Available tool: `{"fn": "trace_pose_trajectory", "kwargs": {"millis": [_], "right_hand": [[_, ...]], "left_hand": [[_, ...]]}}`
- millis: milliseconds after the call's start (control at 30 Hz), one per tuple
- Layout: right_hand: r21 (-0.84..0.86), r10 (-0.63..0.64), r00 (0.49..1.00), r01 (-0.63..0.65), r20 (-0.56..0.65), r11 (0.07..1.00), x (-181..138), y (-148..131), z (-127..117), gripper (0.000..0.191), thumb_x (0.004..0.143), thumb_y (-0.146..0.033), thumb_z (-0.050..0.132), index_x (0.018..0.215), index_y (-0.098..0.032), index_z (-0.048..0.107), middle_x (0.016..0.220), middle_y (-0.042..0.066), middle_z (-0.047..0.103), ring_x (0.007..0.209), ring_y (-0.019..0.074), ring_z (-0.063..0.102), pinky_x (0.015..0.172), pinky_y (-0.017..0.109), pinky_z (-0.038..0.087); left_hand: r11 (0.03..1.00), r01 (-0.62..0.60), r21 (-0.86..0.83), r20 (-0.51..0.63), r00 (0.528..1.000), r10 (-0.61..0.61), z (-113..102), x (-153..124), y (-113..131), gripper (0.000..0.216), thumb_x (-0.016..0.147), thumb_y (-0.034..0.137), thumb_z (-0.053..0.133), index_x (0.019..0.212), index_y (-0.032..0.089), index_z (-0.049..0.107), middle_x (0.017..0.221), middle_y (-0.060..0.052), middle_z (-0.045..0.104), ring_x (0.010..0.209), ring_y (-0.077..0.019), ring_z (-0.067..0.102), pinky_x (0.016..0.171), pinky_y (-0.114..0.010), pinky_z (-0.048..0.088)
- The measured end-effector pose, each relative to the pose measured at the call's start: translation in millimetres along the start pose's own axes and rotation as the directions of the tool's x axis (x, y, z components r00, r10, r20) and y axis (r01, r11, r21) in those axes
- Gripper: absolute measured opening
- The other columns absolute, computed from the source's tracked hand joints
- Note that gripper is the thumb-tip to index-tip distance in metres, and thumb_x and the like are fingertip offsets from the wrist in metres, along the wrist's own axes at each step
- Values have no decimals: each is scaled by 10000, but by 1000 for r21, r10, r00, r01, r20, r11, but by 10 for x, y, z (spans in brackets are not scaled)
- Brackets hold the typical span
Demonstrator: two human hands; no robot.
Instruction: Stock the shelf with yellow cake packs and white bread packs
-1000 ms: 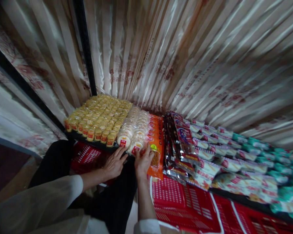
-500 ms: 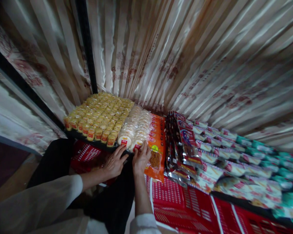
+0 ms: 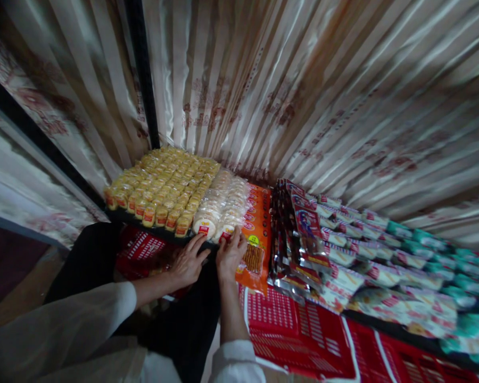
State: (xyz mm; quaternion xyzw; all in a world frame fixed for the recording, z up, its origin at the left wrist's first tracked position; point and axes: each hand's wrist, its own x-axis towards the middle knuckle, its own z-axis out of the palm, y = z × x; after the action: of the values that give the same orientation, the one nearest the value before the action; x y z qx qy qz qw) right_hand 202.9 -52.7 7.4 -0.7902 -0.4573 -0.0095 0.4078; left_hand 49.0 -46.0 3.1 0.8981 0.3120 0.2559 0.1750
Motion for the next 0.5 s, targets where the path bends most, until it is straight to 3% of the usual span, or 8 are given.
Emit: {"fn": "trace_pose_trajectory", "kwargs": {"millis": [200, 400, 433, 500], "right_hand": [[5, 4, 1000, -4, -10, 1000, -19, -68, -14, 625, 820, -358, 441, 1380, -102, 334, 1308, 201, 381, 1233, 299, 364, 1013, 466, 333], [-77, -109, 983, 99, -145, 992, -186, -170, -88, 541, 842, -351, 472, 1327, -118, 420, 1372, 213, 336, 1283, 333, 326, 1012, 539, 318], [-79, -136, 976, 124, -169, 989, -249, -222, -124, 517, 848, -336, 473, 1317, -121, 434, 1372, 212, 343, 1286, 331, 329, 1010, 543, 321], [-38, -182, 968, 178, -172, 983, -422, -350, -184, 467, 862, -293, 460, 1301, -133, 452, 1353, 200, 385, 1285, 309, 352, 1007, 529, 341]], "left_hand": [[999, -43, -14, -28, 999, 42, -17, -34, -15, 442, 702, 33, 486, 1139, 52, 547, 1417, -226, 304, 1389, -320, 132, 1085, -483, 319], [978, -174, -118, -6, 985, 174, -147, -335, -134, 271, 805, 61, 425, 975, 129, 624, 1167, -129, 558, 1278, -242, 363, 1032, -411, 404], [976, -152, -153, 35, 987, 159, -171, -413, -192, 259, 809, 65, 426, 946, 140, 633, 1139, -119, 573, 1249, -239, 396, 1016, -413, 416], [969, 45, -242, 167, 986, -4, -209, -563, -351, 243, 797, 59, 453, 899, 163, 647, 1104, -95, 592, 1189, -231, 453, 997, -418, 422]]}}
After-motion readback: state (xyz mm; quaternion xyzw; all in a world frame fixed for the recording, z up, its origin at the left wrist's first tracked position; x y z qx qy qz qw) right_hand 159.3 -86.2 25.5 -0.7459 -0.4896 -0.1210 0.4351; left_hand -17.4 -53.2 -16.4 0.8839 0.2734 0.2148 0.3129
